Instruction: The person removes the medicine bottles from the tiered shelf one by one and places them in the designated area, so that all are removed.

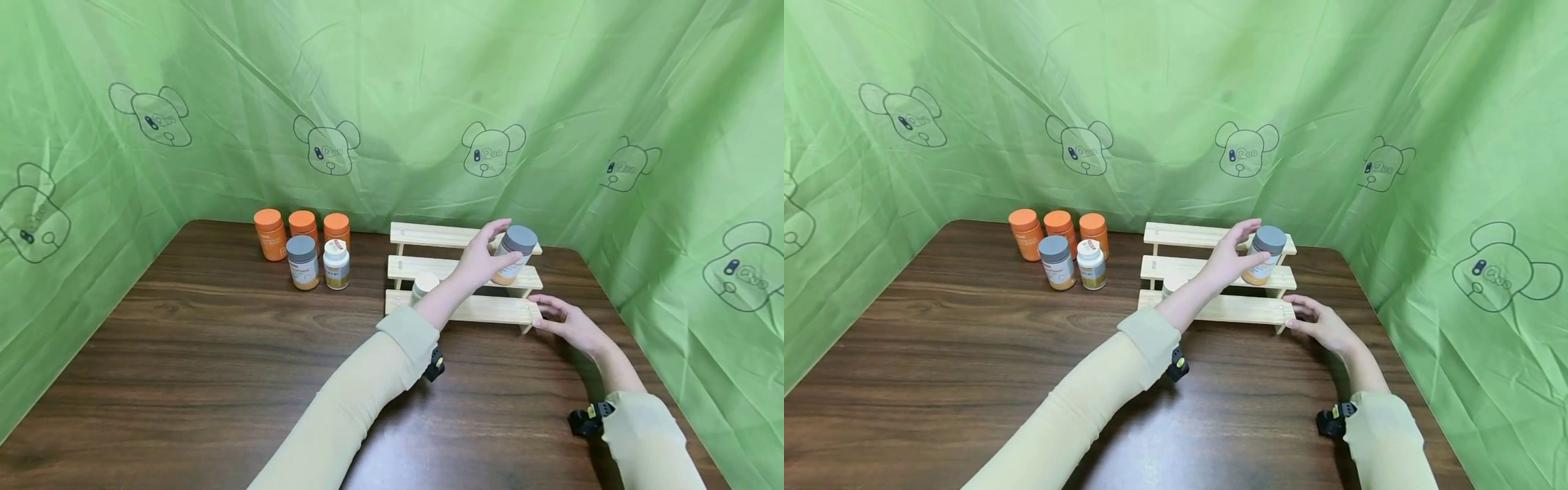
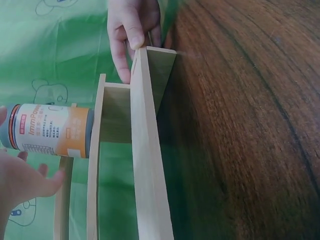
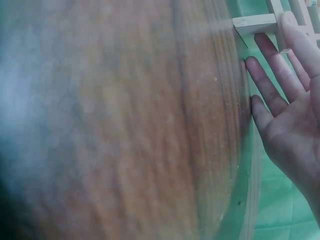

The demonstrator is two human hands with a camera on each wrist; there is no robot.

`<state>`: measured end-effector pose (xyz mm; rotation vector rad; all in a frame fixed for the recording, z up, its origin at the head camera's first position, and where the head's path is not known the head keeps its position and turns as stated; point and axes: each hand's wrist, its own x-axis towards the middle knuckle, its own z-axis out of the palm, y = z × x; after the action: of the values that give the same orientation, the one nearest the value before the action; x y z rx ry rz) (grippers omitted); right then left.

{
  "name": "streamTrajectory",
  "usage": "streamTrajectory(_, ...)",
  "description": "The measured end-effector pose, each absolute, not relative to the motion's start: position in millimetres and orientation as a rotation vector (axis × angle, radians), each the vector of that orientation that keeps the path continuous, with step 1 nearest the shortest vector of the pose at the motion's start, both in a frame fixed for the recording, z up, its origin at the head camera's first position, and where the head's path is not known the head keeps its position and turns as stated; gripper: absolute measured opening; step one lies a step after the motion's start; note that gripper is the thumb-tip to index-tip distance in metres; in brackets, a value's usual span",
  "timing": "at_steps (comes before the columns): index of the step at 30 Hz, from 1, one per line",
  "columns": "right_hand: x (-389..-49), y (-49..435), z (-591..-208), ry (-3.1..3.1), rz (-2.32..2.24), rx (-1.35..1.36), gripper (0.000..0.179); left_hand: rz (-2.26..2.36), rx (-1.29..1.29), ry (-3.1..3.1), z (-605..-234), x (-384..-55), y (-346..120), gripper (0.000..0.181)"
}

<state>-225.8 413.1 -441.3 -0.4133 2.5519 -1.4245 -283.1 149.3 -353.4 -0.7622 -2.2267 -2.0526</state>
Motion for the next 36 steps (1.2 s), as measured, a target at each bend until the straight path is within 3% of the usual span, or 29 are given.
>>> streamTrajectory(36, -222.9, 409.2, -439.5, 2.559, -1.437, -0.434, 0.054, -2.023, -0.606, -2.184, -355.1, -282.7, 149.4, 0.051)
